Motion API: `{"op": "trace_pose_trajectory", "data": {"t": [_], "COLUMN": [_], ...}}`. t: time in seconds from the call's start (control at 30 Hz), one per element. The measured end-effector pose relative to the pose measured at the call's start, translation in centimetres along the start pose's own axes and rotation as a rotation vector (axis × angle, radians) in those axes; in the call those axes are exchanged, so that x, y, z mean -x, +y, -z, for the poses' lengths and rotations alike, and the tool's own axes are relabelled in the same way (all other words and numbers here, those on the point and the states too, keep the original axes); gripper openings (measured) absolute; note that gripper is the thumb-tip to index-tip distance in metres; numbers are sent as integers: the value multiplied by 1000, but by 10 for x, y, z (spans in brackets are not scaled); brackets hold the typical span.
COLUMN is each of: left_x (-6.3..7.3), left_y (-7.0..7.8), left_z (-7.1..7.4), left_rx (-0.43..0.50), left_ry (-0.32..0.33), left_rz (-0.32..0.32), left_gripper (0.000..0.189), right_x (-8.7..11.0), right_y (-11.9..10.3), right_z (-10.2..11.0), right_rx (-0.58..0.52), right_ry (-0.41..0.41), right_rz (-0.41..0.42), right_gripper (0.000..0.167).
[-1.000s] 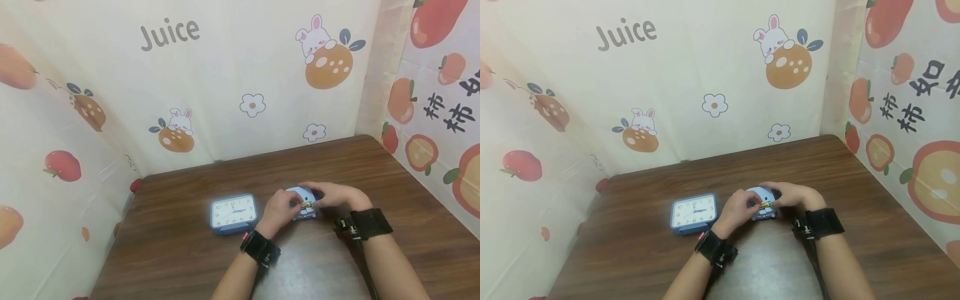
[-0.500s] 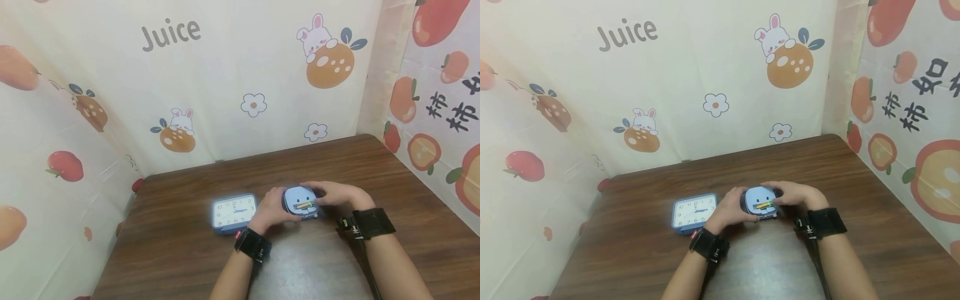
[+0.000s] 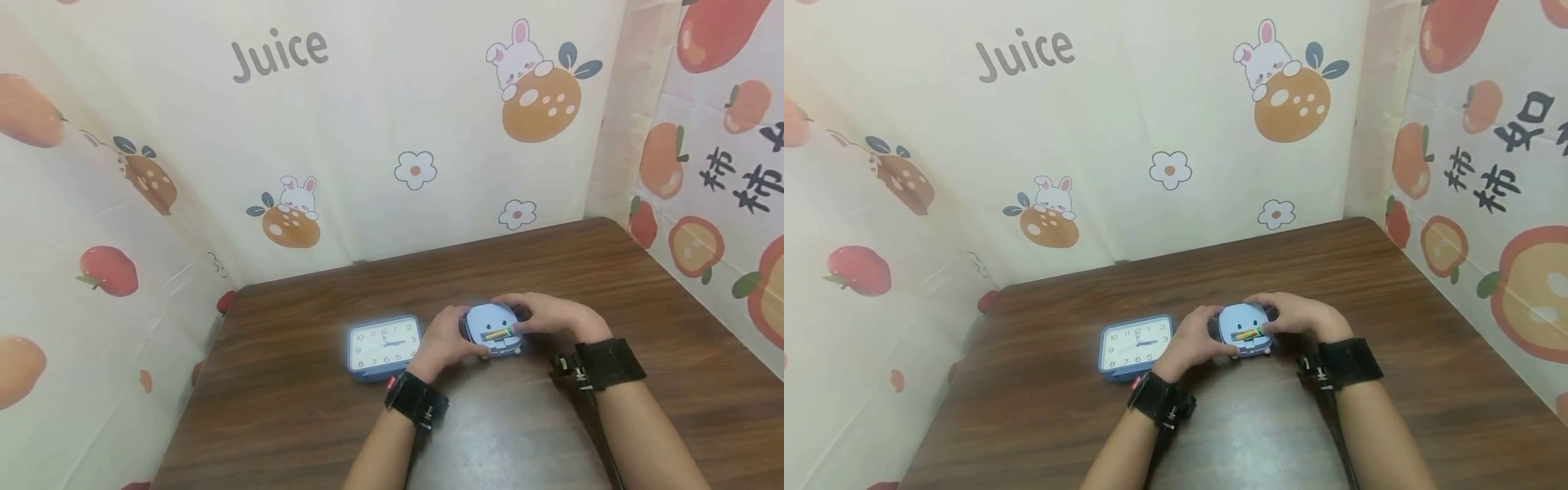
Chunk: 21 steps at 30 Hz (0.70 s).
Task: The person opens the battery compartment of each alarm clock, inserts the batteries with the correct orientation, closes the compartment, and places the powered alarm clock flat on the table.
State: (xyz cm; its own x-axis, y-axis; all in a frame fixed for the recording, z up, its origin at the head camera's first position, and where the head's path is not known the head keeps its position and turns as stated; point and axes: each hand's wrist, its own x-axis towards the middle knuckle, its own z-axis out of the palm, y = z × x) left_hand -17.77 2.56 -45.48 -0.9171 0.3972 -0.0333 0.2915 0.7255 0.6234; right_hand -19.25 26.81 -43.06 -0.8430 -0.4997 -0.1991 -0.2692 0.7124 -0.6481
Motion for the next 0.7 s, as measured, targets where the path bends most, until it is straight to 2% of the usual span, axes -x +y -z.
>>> {"op": "trace_pose_trajectory", "data": {"t": [0.37, 0.57, 0.7], "left_x": [-1, -1, -1], "left_y": [3, 3, 5], "left_z": [2, 1, 0], "left_rx": [-34, -55, -78], "left_ry": [-2, 1, 11], "left_rz": [24, 37, 14], "left_gripper": [85, 83, 77], "right_x": [-2, -6, -9], "right_y": [-2, -10, -15], "right_z": [0, -3, -5], "right_rx": [3, 13, 23], "right_ry": [16, 45, 67], "right_rz": [50, -40, -93], "right_gripper": [57, 54, 53]}}
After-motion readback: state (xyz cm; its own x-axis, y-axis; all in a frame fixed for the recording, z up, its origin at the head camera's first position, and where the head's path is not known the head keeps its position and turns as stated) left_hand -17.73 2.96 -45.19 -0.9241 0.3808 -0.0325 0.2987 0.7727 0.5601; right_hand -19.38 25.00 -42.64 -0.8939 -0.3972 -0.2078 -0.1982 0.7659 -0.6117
